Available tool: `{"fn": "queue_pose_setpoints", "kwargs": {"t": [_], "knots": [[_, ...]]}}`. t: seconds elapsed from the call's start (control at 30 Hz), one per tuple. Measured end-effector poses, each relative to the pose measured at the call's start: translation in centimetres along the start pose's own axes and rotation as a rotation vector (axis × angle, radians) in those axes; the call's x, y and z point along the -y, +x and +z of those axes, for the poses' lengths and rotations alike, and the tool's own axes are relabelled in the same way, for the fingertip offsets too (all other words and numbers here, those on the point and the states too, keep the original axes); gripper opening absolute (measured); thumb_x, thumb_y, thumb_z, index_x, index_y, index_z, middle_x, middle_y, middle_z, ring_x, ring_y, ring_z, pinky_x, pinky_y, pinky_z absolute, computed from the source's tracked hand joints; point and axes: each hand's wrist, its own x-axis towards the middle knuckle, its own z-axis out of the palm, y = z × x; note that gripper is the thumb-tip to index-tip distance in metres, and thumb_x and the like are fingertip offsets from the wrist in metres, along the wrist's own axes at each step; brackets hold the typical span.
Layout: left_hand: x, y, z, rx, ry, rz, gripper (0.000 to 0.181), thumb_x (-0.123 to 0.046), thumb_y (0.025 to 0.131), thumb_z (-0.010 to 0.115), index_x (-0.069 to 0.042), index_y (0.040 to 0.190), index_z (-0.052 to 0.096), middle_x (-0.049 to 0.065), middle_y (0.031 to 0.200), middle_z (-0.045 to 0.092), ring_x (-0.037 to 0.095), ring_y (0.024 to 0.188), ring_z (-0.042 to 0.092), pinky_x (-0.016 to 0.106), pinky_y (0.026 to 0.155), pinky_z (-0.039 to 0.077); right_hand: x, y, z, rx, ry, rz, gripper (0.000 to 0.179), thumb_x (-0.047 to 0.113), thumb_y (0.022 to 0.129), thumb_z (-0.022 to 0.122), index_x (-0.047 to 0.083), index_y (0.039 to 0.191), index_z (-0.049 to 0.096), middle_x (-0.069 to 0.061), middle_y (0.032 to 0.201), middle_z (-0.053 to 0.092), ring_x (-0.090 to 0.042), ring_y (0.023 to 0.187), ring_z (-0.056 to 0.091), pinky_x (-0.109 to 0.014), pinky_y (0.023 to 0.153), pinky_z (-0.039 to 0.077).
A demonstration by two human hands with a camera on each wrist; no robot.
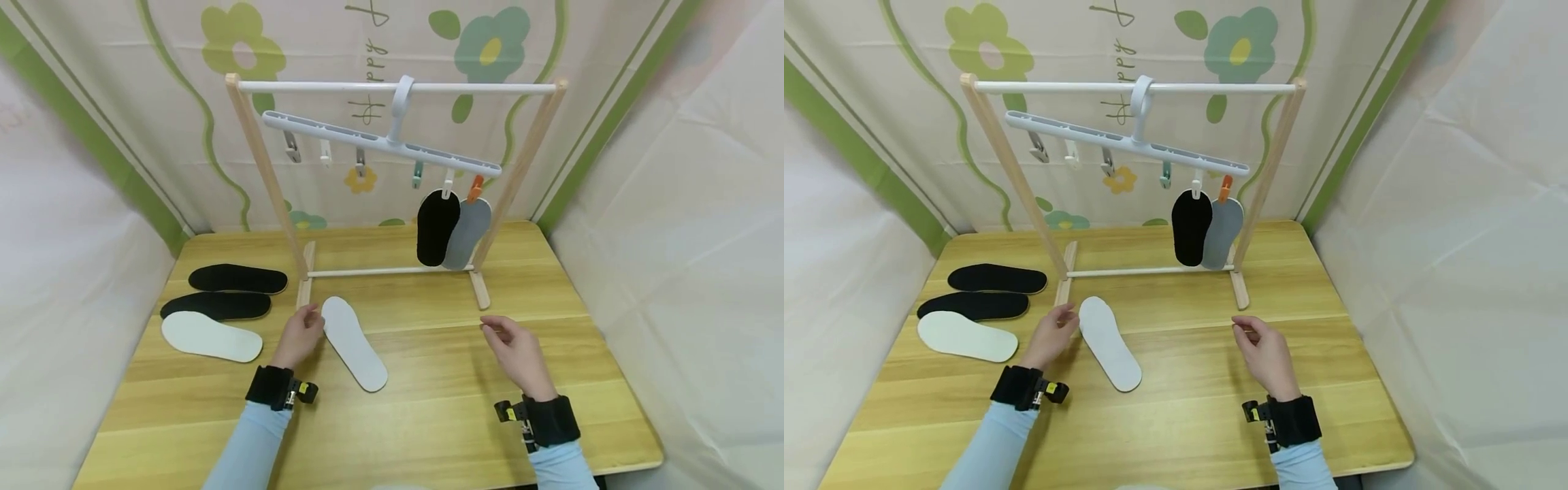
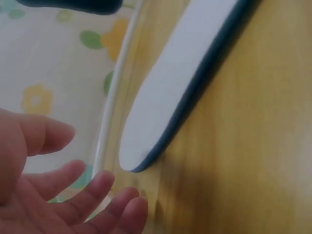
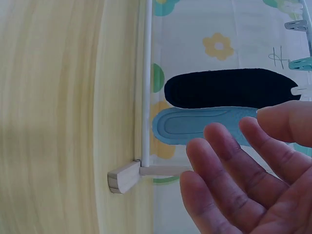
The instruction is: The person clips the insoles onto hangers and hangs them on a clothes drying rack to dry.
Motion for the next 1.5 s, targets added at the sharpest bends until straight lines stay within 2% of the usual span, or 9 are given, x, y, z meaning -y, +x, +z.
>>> {"fn": "queue_pose_setpoints", "kwargs": {"t": [0.17, 0.3, 0.43, 0.53, 0.73, 0.9, 1.17, 1.33, 1.5], "knots": [[-0.1, 1.1, 0.1, -0.011, 0.066, 0.018, 0.048, -0.018, 0.102, 0.054, 0.002, 0.144, 0.044, 0.026, 0.135, 0.053, 0.038, 0.121, 0.052, 0.051, 0.1, 0.044, 0.3, 0.2, -0.3, -0.015, -0.01, -0.029, 0.03, 0.024, 0.103, 0.057, 0.006, 0.125, 0.065, -0.01, 0.114, 0.07, -0.025, 0.1, 0.066, -0.044, 0.083, 0.054], [-0.3, 1.7, 0.2, 0.006, 0.1, 0.009, 0.049, -0.018, 0.101, 0.055, 0.003, 0.144, 0.044, 0.027, 0.139, 0.05, 0.04, 0.128, 0.048, 0.053, 0.107, 0.038, 0.5, 0.5, -0.6, -0.029, -0.022, -0.056, 0.028, 0.023, 0.103, 0.057, 0.006, 0.123, 0.066, -0.01, 0.112, 0.07, -0.024, 0.099, 0.067, -0.044, 0.082, 0.055], [-0.5, 2.1, 0.2, 0.02, 0.171, 0.014, 0.052, -0.016, 0.099, 0.059, 0.006, 0.143, 0.044, 0.028, 0.14, 0.049, 0.041, 0.132, 0.044, 0.053, 0.11, 0.034, 0.9, 1.0, -1.0, -0.035, -0.027, -0.069, 0.028, 0.024, 0.103, 0.057, 0.006, 0.123, 0.066, -0.011, 0.112, 0.07, -0.025, 0.098, 0.067, -0.045, 0.082, 0.055], [-0.7, 2.4, 0.3, 0.022, 0.234, 0.032, 0.054, -0.016, 0.096, 0.063, 0.008, 0.141, 0.046, 0.029, 0.137, 0.052, 0.042, 0.129, 0.047, 0.053, 0.108, 0.036, 1.3, 1.5, -1.3, -0.04, -0.029, -0.092, 0.029, 0.023, 0.103, 0.057, 0.005, 0.123, 0.066, -0.011, 0.112, 0.07, -0.025, 0.098, 0.067, -0.044, 0.081, 0.055], [-0.9, 2.8, 0.8, 0.001, 0.344, 0.077, 0.059, -0.018, 0.089, 0.073, 0.01, 0.137, 0.051, 0.03, 0.132, 0.056, 0.043, 0.123, 0.052, 0.053, 0.103, 0.041, 2.4, 2.7, -2.2, -0.063, -0.036, -0.158, 0.029, 0.021, 0.102, 0.057, 0.004, 0.123, 0.067, -0.012, 0.11, 0.071, -0.023, 0.097, 0.067, -0.023, 0.08, 0.053], [-1.5, 2.6, 1.3, -0.011, 0.375, 0.045, 0.064, -0.024, 0.086, 0.077, 0.011, 0.135, 0.053, 0.032, 0.131, 0.054, 0.045, 0.121, 0.051, 0.054, 0.101, 0.042, 3.9, 3.8, -3.3, -0.1, -0.034, -0.202, 0.028, 0.019, 0.102, 0.058, 0.002, 0.122, 0.068, -0.014, 0.11, 0.071, -0.026, 0.096, 0.067, -0.013, 0.077, 0.047], [-1.7, 2.9, 2.1, -0.027, 0.449, -0.022, 0.07, -0.029, 0.08, 0.082, 0.007, 0.133, 0.055, 0.031, 0.122, 0.054, 0.045, 0.107, 0.056, 0.056, 0.089, 0.048, 7.2, 5.8, -4.7, -0.142, -0.047, -0.263, 0.029, 0.021, 0.102, 0.057, 0.001, 0.121, 0.068, -0.014, 0.11, 0.071, -0.025, 0.095, 0.066, -0.013, 0.078, 0.047], [-1.5, 3.4, 2.1, -0.029, 0.419, -0.054, 0.072, -0.026, 0.078, 0.085, 0.006, 0.134, 0.053, 0.03, 0.123, 0.054, 0.044, 0.108, 0.055, 0.054, 0.087, 0.049, 9.5, 7.2, -5.1, -0.142, -0.038, -0.311, 0.029, 0.019, 0.102, 0.058, 0.001, 0.121, 0.068, -0.014, 0.109, 0.071, -0.025, 0.093, 0.067, -0.014, 0.078, 0.048], [-1.7, 3.2, 1.8, -0.041, 0.37, -0.092, 0.072, -0.021, 0.076, 0.088, 0.004, 0.129, 0.046, 0.028, 0.119, 0.055, 0.04, 0.102, 0.057, 0.05, 0.083, 0.049, 11.6, 8.5, -5.1, -0.123, -0.049, -0.347, 0.029, 0.018, 0.101, 0.059, 0.001, 0.123, 0.068, -0.013, 0.11, 0.071, -0.024, 0.093, 0.067, -0.035, 0.082, 0.054]]}}
